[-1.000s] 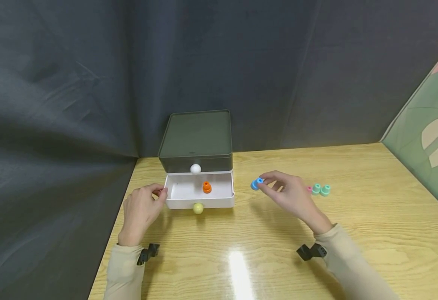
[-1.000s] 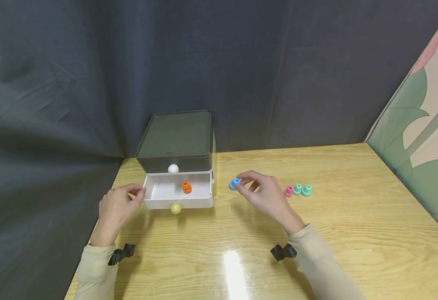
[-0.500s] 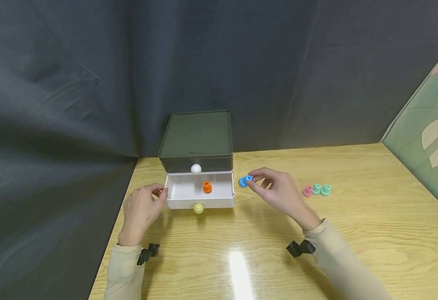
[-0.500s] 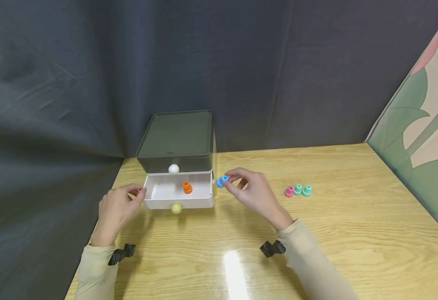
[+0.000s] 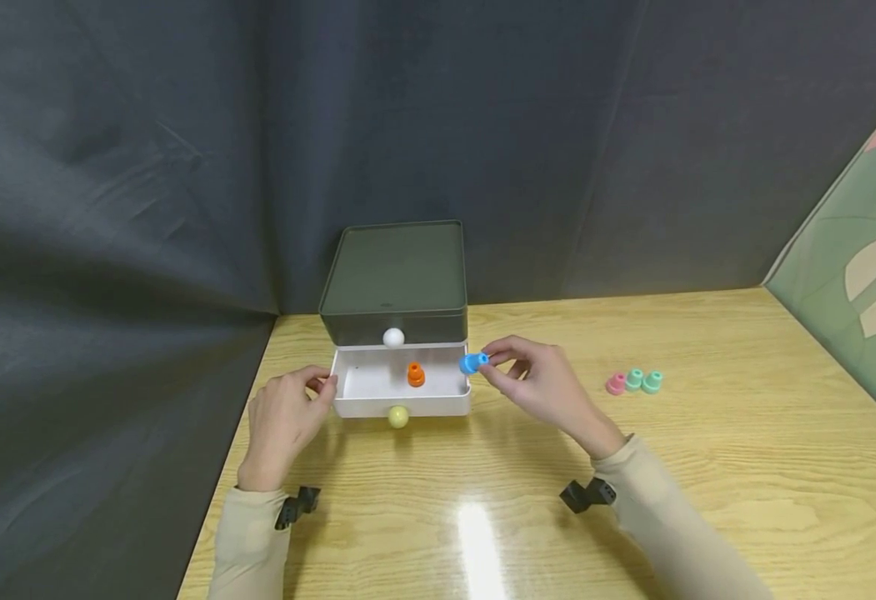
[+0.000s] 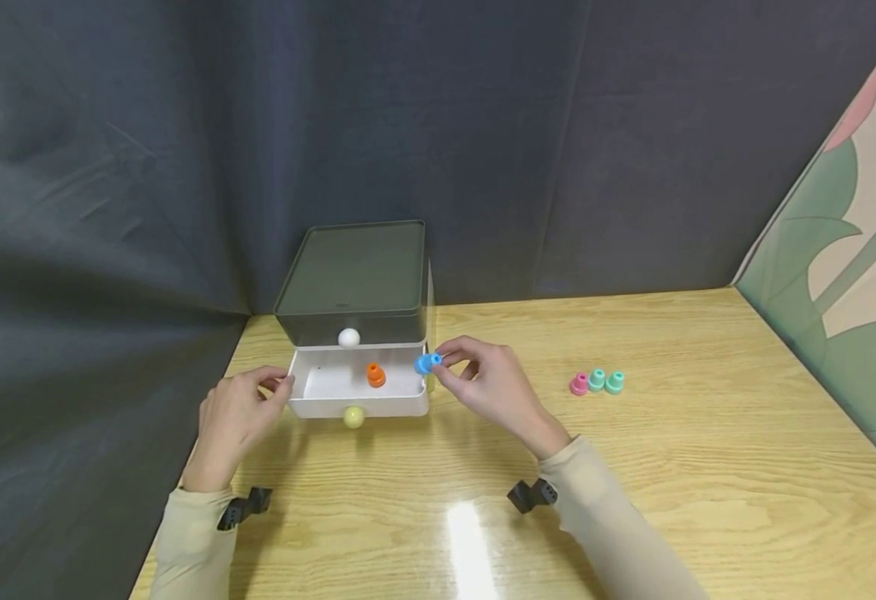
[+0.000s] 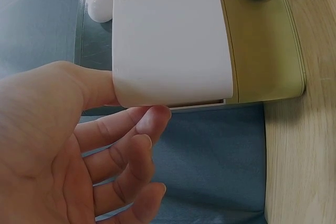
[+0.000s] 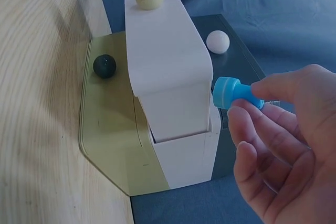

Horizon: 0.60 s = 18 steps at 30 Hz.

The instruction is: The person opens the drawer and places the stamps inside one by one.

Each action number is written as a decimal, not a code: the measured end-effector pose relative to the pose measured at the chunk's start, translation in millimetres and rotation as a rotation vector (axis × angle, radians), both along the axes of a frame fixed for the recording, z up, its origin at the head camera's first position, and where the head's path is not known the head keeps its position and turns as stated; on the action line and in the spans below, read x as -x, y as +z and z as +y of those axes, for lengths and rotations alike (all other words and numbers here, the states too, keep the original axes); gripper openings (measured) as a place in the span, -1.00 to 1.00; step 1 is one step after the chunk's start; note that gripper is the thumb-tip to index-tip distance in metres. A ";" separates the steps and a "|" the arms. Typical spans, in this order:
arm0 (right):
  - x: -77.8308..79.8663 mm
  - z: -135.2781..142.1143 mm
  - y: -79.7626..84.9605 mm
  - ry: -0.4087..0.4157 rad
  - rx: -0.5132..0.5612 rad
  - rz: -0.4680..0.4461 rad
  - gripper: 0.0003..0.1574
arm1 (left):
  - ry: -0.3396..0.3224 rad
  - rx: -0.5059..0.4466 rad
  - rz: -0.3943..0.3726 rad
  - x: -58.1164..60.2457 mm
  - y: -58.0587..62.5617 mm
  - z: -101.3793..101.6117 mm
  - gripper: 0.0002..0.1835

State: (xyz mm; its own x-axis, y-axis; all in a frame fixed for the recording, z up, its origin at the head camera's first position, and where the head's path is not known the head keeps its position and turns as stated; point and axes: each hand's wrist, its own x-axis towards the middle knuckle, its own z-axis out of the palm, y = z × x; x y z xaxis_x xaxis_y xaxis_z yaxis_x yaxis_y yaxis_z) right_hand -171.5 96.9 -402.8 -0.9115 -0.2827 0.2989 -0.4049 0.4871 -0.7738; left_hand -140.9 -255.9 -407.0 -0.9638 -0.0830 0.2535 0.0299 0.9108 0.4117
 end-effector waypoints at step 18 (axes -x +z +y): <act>6.8 -15.5 0.1 0.040 -0.042 -0.004 -0.79 | 0.002 -0.009 -0.013 0.7 -0.3 -0.1 -0.69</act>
